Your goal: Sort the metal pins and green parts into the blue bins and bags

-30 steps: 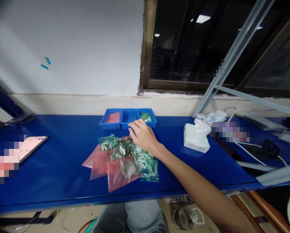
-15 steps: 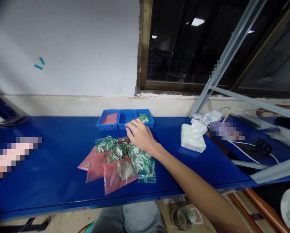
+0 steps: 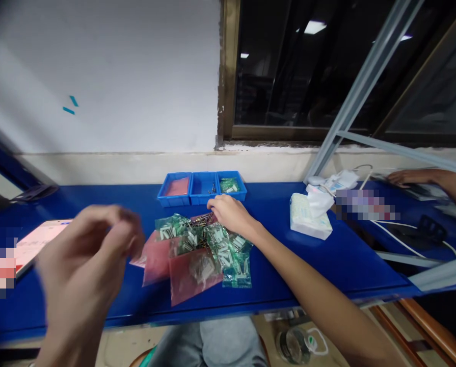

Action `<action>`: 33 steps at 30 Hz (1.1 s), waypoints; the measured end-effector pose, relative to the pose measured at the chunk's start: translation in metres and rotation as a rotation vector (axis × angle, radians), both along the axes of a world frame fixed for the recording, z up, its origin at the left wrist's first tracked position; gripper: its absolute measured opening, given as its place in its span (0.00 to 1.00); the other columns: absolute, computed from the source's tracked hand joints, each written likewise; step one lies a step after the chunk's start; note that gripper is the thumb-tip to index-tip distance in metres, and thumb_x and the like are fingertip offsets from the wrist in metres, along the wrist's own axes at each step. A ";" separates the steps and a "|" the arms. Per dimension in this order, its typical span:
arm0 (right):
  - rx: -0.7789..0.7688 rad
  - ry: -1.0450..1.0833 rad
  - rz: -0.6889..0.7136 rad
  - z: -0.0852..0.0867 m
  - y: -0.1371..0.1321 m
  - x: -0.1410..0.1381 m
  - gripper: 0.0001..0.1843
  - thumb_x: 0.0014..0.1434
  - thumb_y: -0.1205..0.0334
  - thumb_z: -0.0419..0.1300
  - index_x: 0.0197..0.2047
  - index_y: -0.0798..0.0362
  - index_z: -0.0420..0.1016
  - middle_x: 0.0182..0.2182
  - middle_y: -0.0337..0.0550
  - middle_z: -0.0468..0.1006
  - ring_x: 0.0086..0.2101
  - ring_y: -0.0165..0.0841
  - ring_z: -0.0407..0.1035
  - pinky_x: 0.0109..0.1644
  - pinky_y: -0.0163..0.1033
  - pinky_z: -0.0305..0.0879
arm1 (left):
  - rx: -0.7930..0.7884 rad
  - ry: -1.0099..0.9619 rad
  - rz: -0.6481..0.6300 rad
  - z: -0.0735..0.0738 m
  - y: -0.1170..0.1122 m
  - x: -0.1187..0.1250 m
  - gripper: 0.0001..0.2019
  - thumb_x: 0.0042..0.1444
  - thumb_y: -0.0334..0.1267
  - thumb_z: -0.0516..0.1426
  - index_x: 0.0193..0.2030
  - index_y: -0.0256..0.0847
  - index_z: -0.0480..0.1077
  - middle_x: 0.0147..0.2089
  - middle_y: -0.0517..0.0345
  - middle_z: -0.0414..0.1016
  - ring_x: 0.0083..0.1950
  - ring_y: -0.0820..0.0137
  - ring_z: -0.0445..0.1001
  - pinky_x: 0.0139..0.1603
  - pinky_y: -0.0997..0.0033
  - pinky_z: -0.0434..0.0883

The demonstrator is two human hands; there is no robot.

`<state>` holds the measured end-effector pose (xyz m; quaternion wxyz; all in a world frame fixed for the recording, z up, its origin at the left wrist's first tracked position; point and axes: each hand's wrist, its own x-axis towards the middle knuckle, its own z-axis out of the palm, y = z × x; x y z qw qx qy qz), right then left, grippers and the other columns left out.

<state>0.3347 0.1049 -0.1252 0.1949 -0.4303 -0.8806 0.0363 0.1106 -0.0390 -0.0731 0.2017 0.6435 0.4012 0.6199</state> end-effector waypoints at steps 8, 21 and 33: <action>0.011 -0.148 0.049 -0.011 0.008 0.005 0.13 0.64 0.73 0.55 0.43 0.52 0.80 0.39 0.46 0.76 0.42 0.36 0.68 0.42 0.37 0.61 | -0.163 0.640 -0.267 0.017 0.135 0.005 0.08 0.60 0.39 0.60 0.34 0.36 0.73 0.25 0.58 0.76 0.25 0.73 0.73 0.27 0.75 0.66; 0.065 -0.246 0.023 -0.015 0.008 0.003 0.07 0.66 0.66 0.57 0.41 0.50 0.77 0.41 0.45 0.74 0.44 0.37 0.67 0.39 0.36 0.60 | 0.103 0.975 -0.356 -0.043 0.171 0.008 0.12 0.60 0.32 0.56 0.49 0.40 0.74 0.39 0.56 0.79 0.37 0.68 0.76 0.38 0.70 0.69; 0.153 -0.326 0.113 -0.013 0.008 0.006 0.11 0.61 0.77 0.56 0.42 0.55 0.73 0.41 0.49 0.75 0.45 0.39 0.68 0.49 0.42 0.66 | 0.155 1.002 -0.284 -0.057 0.158 -0.014 0.16 0.68 0.35 0.50 0.59 0.43 0.71 0.51 0.51 0.76 0.46 0.65 0.77 0.48 0.64 0.73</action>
